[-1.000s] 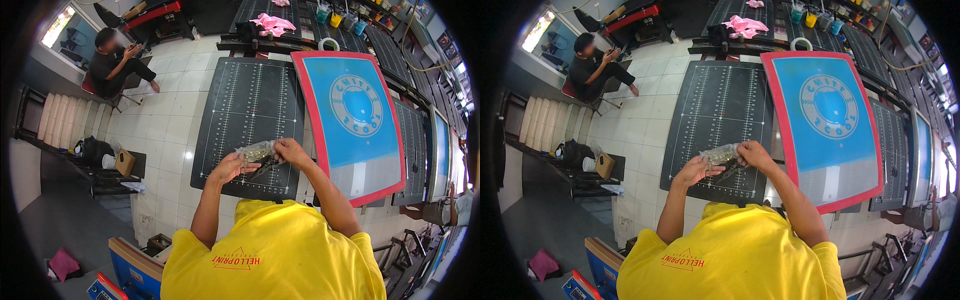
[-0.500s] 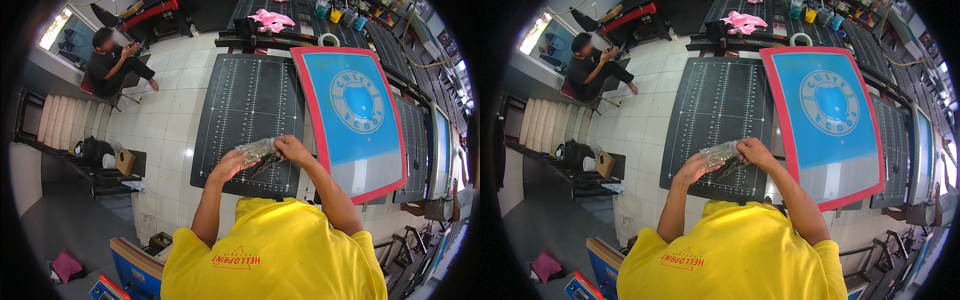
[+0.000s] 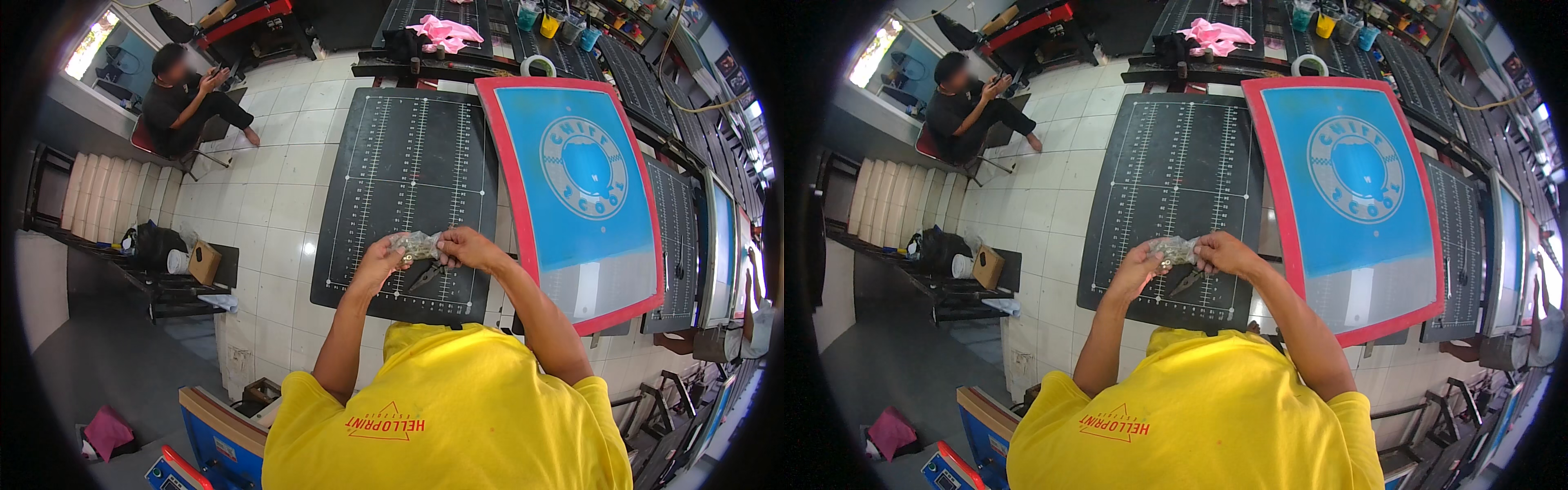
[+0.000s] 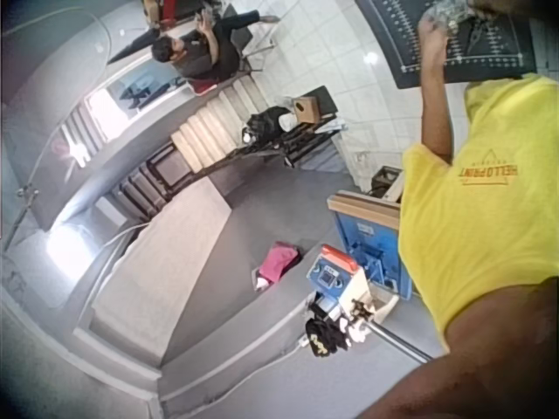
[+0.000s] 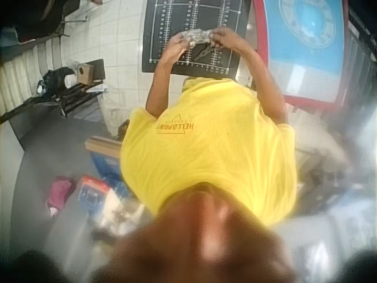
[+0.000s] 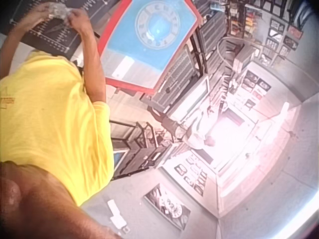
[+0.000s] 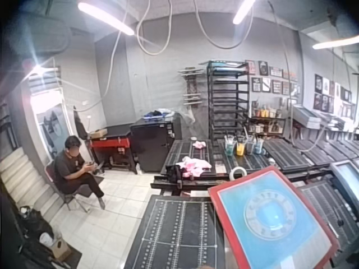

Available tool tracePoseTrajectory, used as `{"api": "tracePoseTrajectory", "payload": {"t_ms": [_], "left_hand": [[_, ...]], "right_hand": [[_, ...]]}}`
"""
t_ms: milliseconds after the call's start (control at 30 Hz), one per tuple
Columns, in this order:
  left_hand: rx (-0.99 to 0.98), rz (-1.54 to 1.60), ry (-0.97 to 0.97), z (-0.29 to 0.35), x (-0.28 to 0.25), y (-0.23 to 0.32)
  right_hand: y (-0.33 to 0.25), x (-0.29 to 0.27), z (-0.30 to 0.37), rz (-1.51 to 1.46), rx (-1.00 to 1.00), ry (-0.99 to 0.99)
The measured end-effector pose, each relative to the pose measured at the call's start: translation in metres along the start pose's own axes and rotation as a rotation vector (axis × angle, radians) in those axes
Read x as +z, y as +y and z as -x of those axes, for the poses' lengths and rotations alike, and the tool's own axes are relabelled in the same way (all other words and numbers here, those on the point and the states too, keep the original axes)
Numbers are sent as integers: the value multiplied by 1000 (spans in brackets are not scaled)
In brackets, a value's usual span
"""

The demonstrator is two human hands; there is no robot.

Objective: The person prepares a screen printing frame by tightening adjustment components with a wrench and mounting it onto a printing station.

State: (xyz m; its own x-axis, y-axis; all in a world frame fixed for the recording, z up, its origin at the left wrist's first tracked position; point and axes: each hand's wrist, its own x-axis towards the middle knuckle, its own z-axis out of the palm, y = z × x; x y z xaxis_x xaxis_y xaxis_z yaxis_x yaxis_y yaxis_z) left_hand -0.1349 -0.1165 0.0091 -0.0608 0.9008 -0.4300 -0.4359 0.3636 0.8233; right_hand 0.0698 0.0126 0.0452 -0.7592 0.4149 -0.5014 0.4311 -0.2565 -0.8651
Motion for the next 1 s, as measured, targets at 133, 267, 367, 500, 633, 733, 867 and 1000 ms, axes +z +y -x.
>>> {"api": "tracePoseTrajectory", "payload": {"t_ms": [133, 267, 367, 500, 633, 733, 867, 1000], "left_hand": [[10, 12, -21, 4, 12, 8], [-4, -10, -49, 4, 9, 8], [-38, -31, -16, 0, 0, -2], [-19, 4, 24, -2, 4, -6], [35, 72, 11, -2, 8, -8], [50, 91, 9, 0, 11, -6], [23, 80, 33, 2, 12, -4], [41, 63, 55, -3, 7, -10]], "right_hand": [[12, 3, -2, -7, 24, -3], [13, 4, -3, 396, -116, 185], [4, 14, -3, 403, -132, 266], [2, 17, -4, 398, -148, 271], [13, 21, -8, 586, -155, 395], [18, 13, -13, 395, -234, 340], [13, 7, -10, -86, 110, 210], [13, 11, -12, 68, 28, 244]]}}
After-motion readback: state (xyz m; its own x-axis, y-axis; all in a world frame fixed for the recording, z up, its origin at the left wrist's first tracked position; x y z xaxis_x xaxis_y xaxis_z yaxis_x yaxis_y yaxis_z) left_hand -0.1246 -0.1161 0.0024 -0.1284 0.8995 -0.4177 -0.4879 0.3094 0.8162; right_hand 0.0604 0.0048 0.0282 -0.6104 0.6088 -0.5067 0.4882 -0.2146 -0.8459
